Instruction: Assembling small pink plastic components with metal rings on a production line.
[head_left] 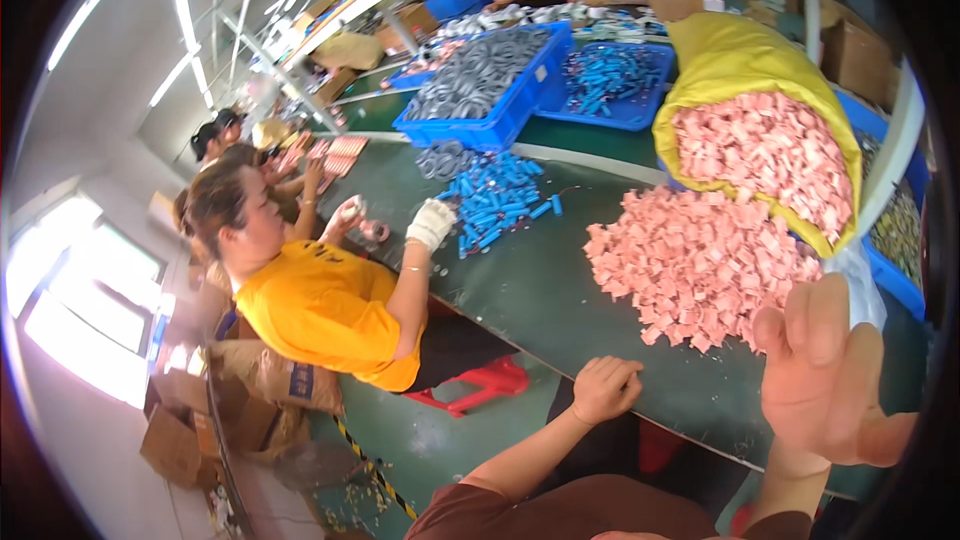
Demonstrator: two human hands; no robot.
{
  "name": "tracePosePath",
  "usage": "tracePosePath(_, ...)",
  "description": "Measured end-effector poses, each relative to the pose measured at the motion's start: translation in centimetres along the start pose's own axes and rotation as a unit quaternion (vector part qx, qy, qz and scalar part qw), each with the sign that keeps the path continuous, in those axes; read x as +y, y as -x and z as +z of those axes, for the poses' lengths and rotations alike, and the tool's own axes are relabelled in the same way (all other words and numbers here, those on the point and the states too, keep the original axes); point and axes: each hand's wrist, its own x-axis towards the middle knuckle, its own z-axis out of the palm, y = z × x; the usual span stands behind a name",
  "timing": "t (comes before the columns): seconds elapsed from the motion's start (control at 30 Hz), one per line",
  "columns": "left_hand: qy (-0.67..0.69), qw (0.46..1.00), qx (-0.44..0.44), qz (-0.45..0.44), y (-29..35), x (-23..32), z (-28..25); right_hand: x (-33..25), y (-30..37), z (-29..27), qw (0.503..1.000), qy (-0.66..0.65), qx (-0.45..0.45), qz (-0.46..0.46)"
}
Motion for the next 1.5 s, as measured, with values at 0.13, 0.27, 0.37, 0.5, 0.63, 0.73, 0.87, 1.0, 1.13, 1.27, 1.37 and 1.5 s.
tracePosePath(0.13, 0.000, 1.000, 0.010, 0.028, -0.2, -0.1, -0.2, -1.8, 3.5, -0.9, 0.998, 0.027, 0.049, -0.027)
tracePosePath(0.27, -0.036, 0.999, -0.031, 0.009, 1.2, -0.9, 0.9, -2.2, -3.8, 1.6, 0.994, 0.048, 0.079, -0.051)
tracePosePath(0.37, -0.011, 0.999, -0.009, 0.044, 0.2, -0.2, 0.5, -3.9, -2.2, 1.3, 0.990, 0.071, 0.101, -0.064)
tracePosePath(0.5, 0.014, 0.999, -0.008, 0.047, -1.0, 0.9, 0.1, -5.0, 3.3, -0.3, 0.987, 0.079, 0.119, -0.074)
tracePosePath(0.63, -0.018, 1.000, -0.004, 0.005, 0.7, -0.6, -0.3, -2.7, 4.5, 0.4, 0.992, 0.042, 0.102, -0.067)
tracePosePath(0.73, -0.003, 1.000, -0.001, 0.014, 0.4, -0.3, 0.1, -2.8, 5.9, 0.4, 0.992, 0.035, 0.102, -0.072)
tracePosePath(0.87, 0.015, 0.999, -0.016, 0.031, -0.4, 1.0, 1.1, -4.4, 3.4, 0.8, 0.988, 0.047, 0.121, -0.088)
tracePosePath(1.0, -0.006, 1.000, 0.000, 0.012, 0.4, -0.3, -0.2, -2.4, 2.1, 1.7, 0.991, 0.017, 0.105, -0.082)
tracePosePath(1.13, -0.001, 1.000, -0.001, 0.016, 0.2, -0.2, 0.0, -2.3, 2.6, 2.4, 0.990, 0.014, 0.105, -0.090)
tracePosePath(1.27, 0.001, 1.000, -0.002, 0.020, 0.1, -0.1, 0.0, -2.3, 3.6, 2.3, 0.989, 0.010, 0.111, -0.095)
tracePosePath(1.37, 0.003, 1.000, -0.002, 0.019, -0.1, 0.3, -0.1, -2.7, 3.4, 2.3, 0.988, 0.009, 0.119, -0.102)
tracePosePath(1.5, -0.003, 1.000, -0.001, 0.018, 0.0, 0.0, -0.1, -2.4, 2.5, 2.5, 0.988, 0.001, 0.114, -0.104)
